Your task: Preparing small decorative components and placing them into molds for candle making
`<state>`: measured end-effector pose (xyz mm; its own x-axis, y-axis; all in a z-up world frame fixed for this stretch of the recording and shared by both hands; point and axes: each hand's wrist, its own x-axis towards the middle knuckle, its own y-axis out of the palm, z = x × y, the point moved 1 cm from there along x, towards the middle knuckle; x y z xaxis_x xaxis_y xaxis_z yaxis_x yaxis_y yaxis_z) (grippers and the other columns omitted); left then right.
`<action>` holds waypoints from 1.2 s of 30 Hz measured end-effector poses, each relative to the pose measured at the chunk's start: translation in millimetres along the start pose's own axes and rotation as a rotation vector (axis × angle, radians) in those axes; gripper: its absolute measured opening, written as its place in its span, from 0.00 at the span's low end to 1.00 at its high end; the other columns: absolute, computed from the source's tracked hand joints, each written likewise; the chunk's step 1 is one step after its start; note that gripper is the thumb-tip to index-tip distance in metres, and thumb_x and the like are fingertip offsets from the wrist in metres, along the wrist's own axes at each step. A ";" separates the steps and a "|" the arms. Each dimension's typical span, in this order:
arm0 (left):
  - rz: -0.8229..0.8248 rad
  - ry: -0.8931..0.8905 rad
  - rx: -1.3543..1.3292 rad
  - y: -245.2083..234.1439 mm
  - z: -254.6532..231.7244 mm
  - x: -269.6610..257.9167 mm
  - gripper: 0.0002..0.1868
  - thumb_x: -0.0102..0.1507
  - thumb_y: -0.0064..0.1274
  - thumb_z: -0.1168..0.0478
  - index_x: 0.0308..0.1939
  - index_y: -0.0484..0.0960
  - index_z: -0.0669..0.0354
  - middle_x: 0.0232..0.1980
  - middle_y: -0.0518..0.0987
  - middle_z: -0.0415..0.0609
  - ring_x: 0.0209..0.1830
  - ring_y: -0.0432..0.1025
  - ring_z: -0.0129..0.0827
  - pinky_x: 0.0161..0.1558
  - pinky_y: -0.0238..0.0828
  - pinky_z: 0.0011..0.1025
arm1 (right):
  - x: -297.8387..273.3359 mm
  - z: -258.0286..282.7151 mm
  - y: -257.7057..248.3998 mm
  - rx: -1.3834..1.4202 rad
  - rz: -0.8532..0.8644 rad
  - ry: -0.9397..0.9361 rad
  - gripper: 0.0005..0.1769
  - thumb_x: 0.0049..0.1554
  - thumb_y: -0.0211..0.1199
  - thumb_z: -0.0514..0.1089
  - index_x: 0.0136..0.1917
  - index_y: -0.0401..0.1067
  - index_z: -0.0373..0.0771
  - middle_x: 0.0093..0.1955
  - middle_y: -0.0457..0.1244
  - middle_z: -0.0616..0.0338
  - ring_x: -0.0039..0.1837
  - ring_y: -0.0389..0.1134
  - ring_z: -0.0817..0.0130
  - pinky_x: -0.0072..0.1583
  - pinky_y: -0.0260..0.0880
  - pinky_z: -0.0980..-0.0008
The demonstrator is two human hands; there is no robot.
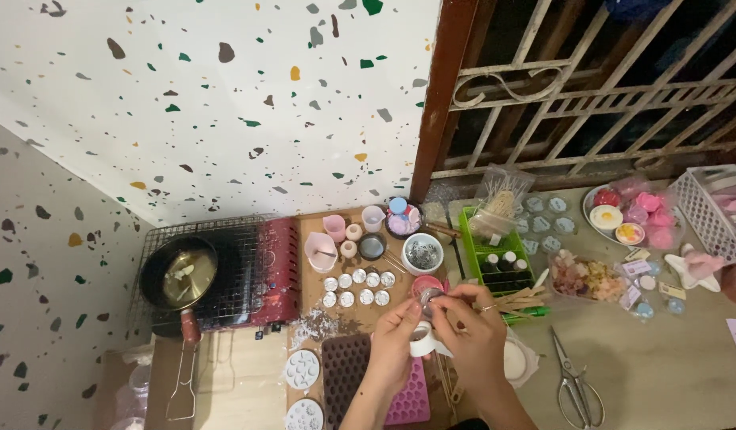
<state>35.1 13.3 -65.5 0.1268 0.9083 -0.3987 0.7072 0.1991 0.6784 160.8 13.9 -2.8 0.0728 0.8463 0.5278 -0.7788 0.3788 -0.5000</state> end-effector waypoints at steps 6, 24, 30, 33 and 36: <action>-0.008 0.049 0.046 4.8 -2.1 -5.3 0.19 0.69 0.51 0.63 0.60 0.82 0.73 0.34 0.80 0.51 0.20 0.68 0.23 0.18 0.70 0.20 | -2.7 -2.6 3.1 -0.011 -0.003 0.002 0.11 0.44 0.73 0.34 0.43 0.81 0.38 0.48 0.65 0.64 0.43 0.63 0.73 0.43 0.62 0.75; -0.135 -0.086 0.098 -25.0 3.1 19.6 0.18 0.68 0.52 0.61 0.57 0.85 0.70 0.37 0.82 0.55 0.25 0.71 0.31 0.20 0.65 0.24 | 1.0 -29.5 14.3 -0.075 0.400 0.141 0.41 0.44 0.72 0.42 0.71 0.67 0.51 0.65 0.61 0.60 0.58 0.67 0.63 0.52 0.69 0.67; -0.262 -0.128 0.439 -59.9 11.4 33.1 0.15 0.69 0.52 0.59 0.43 0.88 0.70 0.38 0.82 0.51 0.37 0.72 0.29 0.44 0.71 0.26 | -3.8 -78.4 60.8 -0.191 0.797 0.216 0.32 0.45 0.74 0.50 0.64 0.76 0.49 0.71 0.62 0.52 0.72 0.63 0.54 0.65 0.68 0.56; -0.336 -0.198 0.286 -95.4 20.1 45.1 0.14 0.70 0.43 0.64 0.51 0.80 0.70 0.49 0.88 0.59 0.33 0.79 0.37 0.27 0.78 0.28 | 0.4 -128.8 105.9 -0.154 0.628 0.003 0.32 0.46 0.75 0.62 0.57 0.77 0.42 0.57 0.70 0.56 0.55 0.70 0.65 0.56 0.76 0.68; -0.303 -0.114 0.152 -102.2 -10.7 39.7 0.25 0.68 0.43 0.52 0.60 0.80 0.69 0.52 0.87 0.62 0.37 0.80 0.43 0.32 0.75 0.29 | 9.1 -172.8 143.9 -0.480 0.701 0.231 0.30 0.47 0.72 0.44 0.65 0.73 0.55 0.67 0.66 0.64 0.64 0.68 0.61 0.60 0.75 0.60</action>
<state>-39.6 32.9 -144.1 -0.0334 0.7678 -0.6398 0.8190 0.3880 0.4228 157.0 140.8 -188.6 -0.1593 0.9779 -0.1355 -0.3495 -0.1842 -0.9186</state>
